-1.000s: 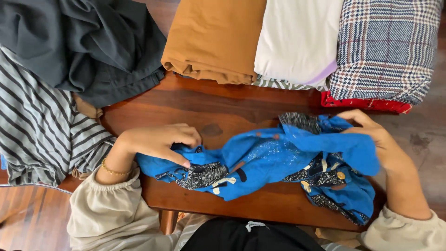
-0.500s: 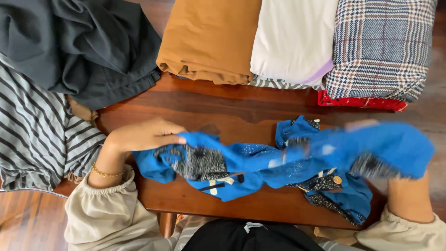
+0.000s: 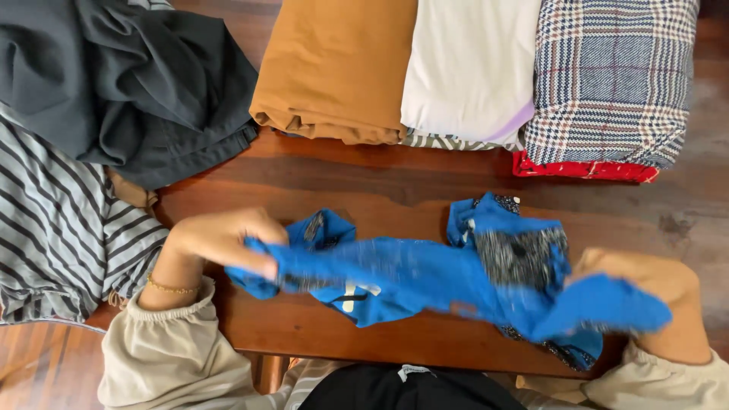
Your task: Folding various pieces of clothing on a wooden table.
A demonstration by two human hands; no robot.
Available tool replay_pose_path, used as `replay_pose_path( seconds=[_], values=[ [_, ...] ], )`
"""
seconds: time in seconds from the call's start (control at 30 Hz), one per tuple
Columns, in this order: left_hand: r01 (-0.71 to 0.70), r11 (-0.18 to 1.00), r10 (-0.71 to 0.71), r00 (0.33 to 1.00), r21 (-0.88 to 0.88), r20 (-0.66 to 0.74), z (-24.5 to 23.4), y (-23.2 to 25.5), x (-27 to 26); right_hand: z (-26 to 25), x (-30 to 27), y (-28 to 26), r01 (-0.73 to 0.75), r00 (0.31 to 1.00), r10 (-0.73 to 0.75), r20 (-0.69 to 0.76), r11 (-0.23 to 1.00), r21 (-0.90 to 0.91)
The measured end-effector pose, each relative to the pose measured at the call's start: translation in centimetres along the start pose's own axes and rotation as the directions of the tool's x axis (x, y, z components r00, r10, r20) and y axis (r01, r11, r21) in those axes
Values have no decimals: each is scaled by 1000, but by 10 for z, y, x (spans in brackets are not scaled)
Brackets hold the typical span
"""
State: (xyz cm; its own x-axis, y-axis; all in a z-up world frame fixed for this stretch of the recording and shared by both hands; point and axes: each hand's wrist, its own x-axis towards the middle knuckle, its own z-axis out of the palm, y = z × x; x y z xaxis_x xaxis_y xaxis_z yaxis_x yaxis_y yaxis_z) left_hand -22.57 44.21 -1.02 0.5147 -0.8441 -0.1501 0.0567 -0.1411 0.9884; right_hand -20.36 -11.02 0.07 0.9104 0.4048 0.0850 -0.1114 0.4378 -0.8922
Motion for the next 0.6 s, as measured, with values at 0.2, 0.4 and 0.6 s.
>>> replay_pose_path(
  seconds=[0.2, 0.4, 0.6],
  values=[
    [115, 976, -170, 930, 184, 325, 23, 26, 17, 8, -5, -8, 44, 985, -39, -166, 999, 27],
    [-644, 709, 110, 503, -287, -857, -2, 6, 41, 11, -15, -9, 91, 943, -70, -324, 995, 50],
    [-460, 885, 142, 399, -64, -906, -21, -72, 28, -50, -26, 28, 61, 966, -215, -143, 726, -686]
  ],
)
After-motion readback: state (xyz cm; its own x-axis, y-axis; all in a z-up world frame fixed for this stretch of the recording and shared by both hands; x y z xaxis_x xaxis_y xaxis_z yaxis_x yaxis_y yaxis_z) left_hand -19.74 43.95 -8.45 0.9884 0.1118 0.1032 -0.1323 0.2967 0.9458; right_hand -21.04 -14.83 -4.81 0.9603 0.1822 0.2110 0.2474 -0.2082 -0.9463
